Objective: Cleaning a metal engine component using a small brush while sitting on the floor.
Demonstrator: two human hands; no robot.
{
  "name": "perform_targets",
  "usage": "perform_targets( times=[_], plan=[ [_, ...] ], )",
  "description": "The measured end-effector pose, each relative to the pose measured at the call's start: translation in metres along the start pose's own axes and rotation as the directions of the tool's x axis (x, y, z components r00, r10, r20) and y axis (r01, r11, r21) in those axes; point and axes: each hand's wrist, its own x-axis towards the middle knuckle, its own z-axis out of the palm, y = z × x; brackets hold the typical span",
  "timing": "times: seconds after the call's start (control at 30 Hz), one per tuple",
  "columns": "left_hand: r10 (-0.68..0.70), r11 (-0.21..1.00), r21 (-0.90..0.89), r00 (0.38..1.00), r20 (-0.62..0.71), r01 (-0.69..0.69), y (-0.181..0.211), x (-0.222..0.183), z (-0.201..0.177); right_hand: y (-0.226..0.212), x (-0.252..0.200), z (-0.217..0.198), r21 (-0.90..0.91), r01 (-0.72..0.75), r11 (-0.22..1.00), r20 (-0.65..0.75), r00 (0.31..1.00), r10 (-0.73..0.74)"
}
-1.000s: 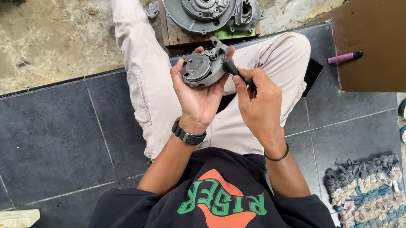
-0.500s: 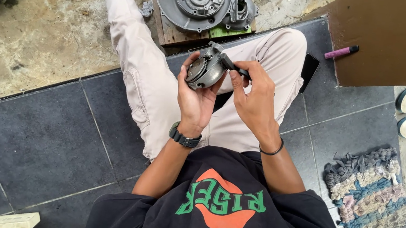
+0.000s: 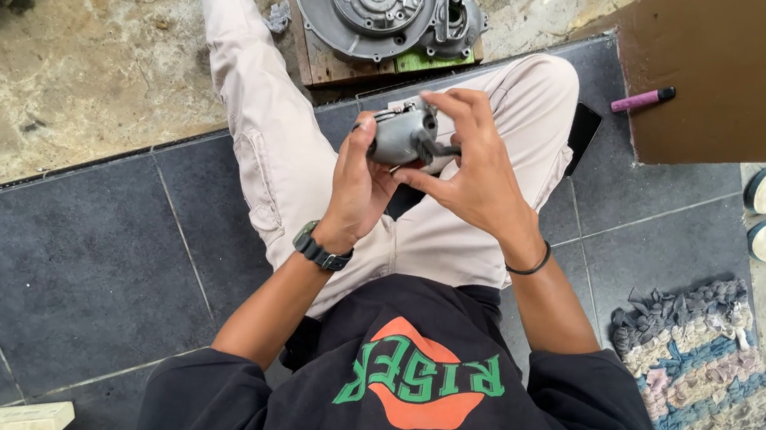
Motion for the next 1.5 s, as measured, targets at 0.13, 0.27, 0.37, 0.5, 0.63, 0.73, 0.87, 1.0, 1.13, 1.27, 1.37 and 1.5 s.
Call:
perform_targets(
  times=[0.13, 0.27, 0.37, 0.5, 0.63, 0.73, 0.87, 1.0, 1.13, 1.27, 1.37, 1.5],
  plan=[
    [-0.048, 0.986, 0.164, 0.997, 0.063, 0.037, 0.038, -0.016, 0.040, 0.004, 0.002, -0.004, -0.057, 0.073, 0.996, -0.037, 0.996, -0.075],
    [-0.027, 0.902, 0.425, 0.975, 0.220, -0.071, 0.044, -0.018, 0.022, -0.009, 0.003, -0.007, 0.013, 0.246, 0.969, 0.020, 0.969, -0.247],
    [-0.077, 0.804, 0.570, 0.921, 0.382, -0.169, 0.081, -0.025, 0.038, -0.004, 0.001, -0.008, 0.132, 0.326, 0.936, -0.012, 0.945, -0.328],
    [0.179, 0.189, 0.926, 0.939, 0.294, -0.327, 0.154, -0.058, 0.078, 0.006, -0.001, -0.012, 0.209, 0.385, 0.899, -0.189, 0.918, -0.349],
    [0.784, -0.171, 0.308, 0.060, 0.618, -0.936, 0.215, -0.034, -0.009, 0.013, -0.016, -0.019, 0.259, 0.302, 0.918, -0.223, 0.943, -0.248],
    [0.662, -0.737, 0.513, -0.316, 0.680, -0.440, 0.282, 0.037, -0.116, 0.026, -0.023, -0.015, 0.404, 0.296, 0.865, -0.277, 0.941, -0.192],
    [0.795, -0.553, 0.821, 0.204, 0.571, -0.144, 0.316, 0.132, -0.226, 0.039, -0.025, 0.000, 0.692, 0.161, 0.704, -0.341, 0.932, 0.123],
    [0.832, -0.221, 0.894, 0.402, 0.381, -0.389, 0.223, 0.108, -0.119, 0.043, -0.027, 0.017, 0.961, 0.166, 0.220, -0.232, 0.920, 0.317],
    [0.666, -0.003, 0.741, 0.552, 0.502, -0.671, 0.123, 0.094, -0.006, 0.005, 0.017, 0.011, 0.968, 0.123, 0.221, -0.198, 0.912, 0.360],
    [0.525, 0.397, 0.590, 0.701, 0.482, -0.703, 0.052, 0.067, 0.042, -0.008, 0.026, 0.011, 0.984, -0.081, 0.157, -0.015, 0.849, 0.528],
    [0.353, 0.585, 0.527, 0.778, 0.519, -0.617, 0.038, 0.056, 0.056, -0.012, 0.033, 0.016, 0.988, -0.080, 0.132, -0.010, 0.820, 0.572],
    [0.227, 0.728, 0.462, 0.815, 0.533, -0.506, 0.032, 0.042, 0.067, -0.001, 0.023, 0.042, 0.988, -0.042, 0.145, -0.075, 0.697, 0.713]
  ],
)
